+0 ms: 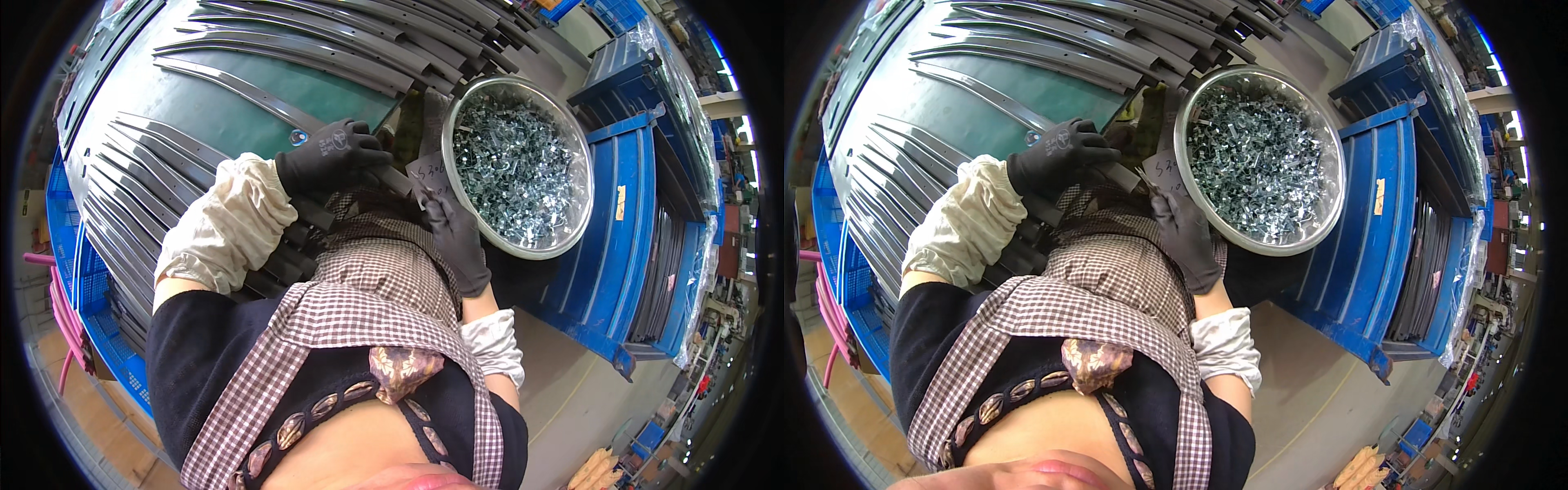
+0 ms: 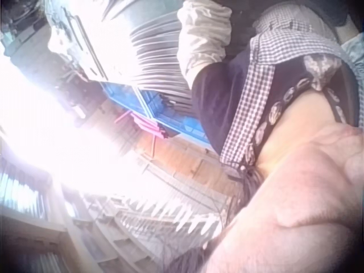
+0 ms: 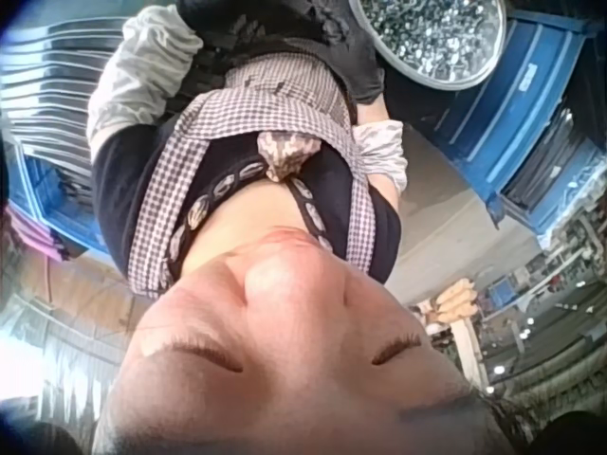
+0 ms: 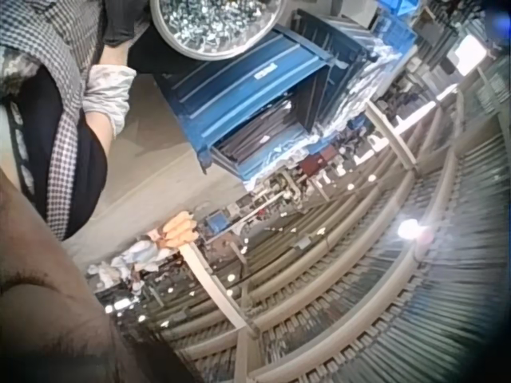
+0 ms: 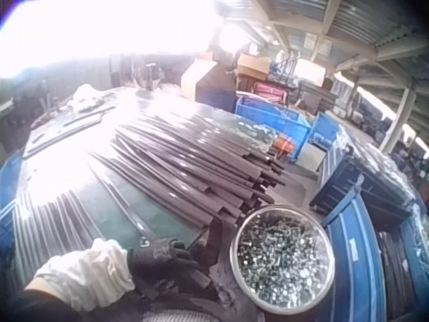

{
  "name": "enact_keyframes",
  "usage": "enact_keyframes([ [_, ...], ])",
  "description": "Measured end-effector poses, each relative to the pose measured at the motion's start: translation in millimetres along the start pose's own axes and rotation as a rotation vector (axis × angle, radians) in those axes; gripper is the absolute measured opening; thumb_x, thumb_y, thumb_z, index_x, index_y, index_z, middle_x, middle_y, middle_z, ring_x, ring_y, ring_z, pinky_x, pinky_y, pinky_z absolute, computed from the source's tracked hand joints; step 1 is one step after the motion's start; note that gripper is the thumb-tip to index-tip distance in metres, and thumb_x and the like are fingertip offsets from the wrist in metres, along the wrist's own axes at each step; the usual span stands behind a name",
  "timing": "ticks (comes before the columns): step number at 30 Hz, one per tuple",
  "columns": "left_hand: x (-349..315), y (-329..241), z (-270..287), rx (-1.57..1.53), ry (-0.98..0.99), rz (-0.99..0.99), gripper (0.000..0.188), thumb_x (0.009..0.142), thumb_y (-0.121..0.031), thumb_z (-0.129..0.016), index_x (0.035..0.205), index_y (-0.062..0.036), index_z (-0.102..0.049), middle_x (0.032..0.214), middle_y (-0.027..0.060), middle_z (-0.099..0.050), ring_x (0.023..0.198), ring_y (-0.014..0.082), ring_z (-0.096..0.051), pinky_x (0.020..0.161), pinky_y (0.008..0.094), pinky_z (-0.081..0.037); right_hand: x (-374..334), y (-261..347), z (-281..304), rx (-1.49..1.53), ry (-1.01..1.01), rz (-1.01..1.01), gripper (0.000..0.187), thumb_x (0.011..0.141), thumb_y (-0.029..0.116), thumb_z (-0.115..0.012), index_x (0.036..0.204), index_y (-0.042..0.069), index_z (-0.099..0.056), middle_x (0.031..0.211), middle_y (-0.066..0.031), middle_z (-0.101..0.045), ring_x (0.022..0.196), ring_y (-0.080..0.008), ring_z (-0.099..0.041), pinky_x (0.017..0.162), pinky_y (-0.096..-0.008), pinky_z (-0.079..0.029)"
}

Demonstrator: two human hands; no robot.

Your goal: The person repeatedly picks up long metal bars from a blue crate and inserts small fasteners from a metal bowl into pre-drilled holes along the bars. The person handles each bar one at a time, places fasteners into multiple holes, and returns the bars to the crate.

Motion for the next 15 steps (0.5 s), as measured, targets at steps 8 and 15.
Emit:
enact_keyframes([
  [8, 0.7, -5.8, 5.9, 0.016, -0.011, -0.026, 0.041, 0.081, -0.027, -0.074, 0.119, -0.0114, -0.068, 0.096, 0.0065, -0.068, 0.087, 0.0297, -0.061, 0.081, 0.0429, -0.049, -15.6, -7.8, 1.2, -0.089, 0.113, 0.069, 0.026, 0.1, 0.022, -0.056, 0.102, -0.001, -0.068, 0.085, -0.0181, -0.069, 0.074, -0.0328, -0.065, 0.067, -0.0398, -0.049],
  [15, -0.3, -4.1, 3.2, 0.036, -0.01, -0.047, 0.043, 0.081, -0.03, -0.075, 0.119, -0.0106, -0.068, 0.097, 0.006, -0.069, 0.087, 0.0289, -0.06, 0.08, 0.0428, -0.049, -2.2, 1.0, 4.6, -0.141, 0.182, 0.067, 0.021, 0.098, 0.019, -0.058, 0.094, 0.0, -0.065, 0.077, -0.02, -0.065, 0.071, -0.037, -0.064, 0.066, -0.0443, -0.048],
])
Point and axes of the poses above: each hand's wrist, its own x-axis towards the middle knuckle, its own z-axis out of the back of the hand, y = z × x, the point moved 7 cm from there along x, towards the middle knuckle
